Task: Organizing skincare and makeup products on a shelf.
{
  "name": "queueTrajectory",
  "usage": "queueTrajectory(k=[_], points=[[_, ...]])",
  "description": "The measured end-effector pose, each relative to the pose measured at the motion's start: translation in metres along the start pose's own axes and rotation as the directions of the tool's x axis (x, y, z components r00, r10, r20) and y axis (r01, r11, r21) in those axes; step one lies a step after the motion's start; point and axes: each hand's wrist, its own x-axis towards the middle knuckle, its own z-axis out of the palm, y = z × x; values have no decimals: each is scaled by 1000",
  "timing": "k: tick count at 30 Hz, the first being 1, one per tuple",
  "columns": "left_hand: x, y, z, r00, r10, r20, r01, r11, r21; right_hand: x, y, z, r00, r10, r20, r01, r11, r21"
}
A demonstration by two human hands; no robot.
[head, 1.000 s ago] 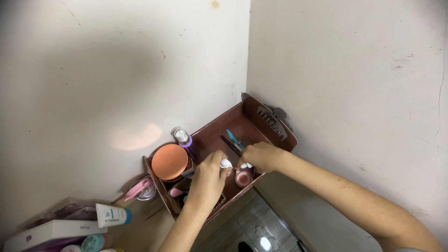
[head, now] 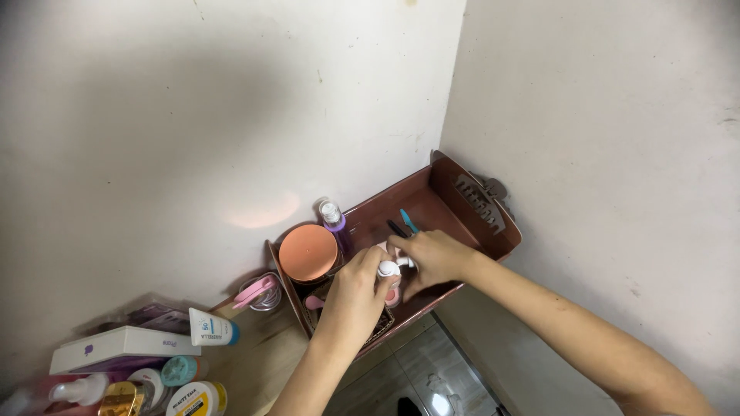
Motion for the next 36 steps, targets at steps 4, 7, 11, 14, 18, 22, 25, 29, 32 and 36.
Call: queueTrajectory(k=[4,7,11,14,18,22,25,29,32,36], points=[[-1,-4,-1,1000,22,3,-23,998,56,0,-22,5,998,-32,46,35,997,-74],[-1,-2,-2,998,62,-5,-62,998,-31,9,-14,17,1000,-7,0,7,983,-182],[-1,-5,1,999,2,52,-4,999,51,17,22,33,991,76,-112,-84,994,-64],[-2,-7,6,997,33,73,-37,998,52,9,48,26,968,219,-124,-167,927,336],[0,-6,15,989,7,146,-9,1000,11,-23,63,3,937,349,11,-248,643,725],[4,-14,28,974,30,224,-33,999,8,-49,27,-24,958,255,-131,-122,777,618],[5,-25,38,950,72,303,-133,973,187,-59,-3,-34,948,272,-167,-138,821,554],[7,-27,40,918,50,393,-168,948,272,-61,-17,-26,948,290,-130,-197,857,475],[11,-21,36,889,11,457,-190,918,347,-61,-19,-13,969,227,-99,-153,861,485],[10,-25,26,855,-38,517,-190,905,380,-56,-19,-2,991,136,-13,-113,870,481]])
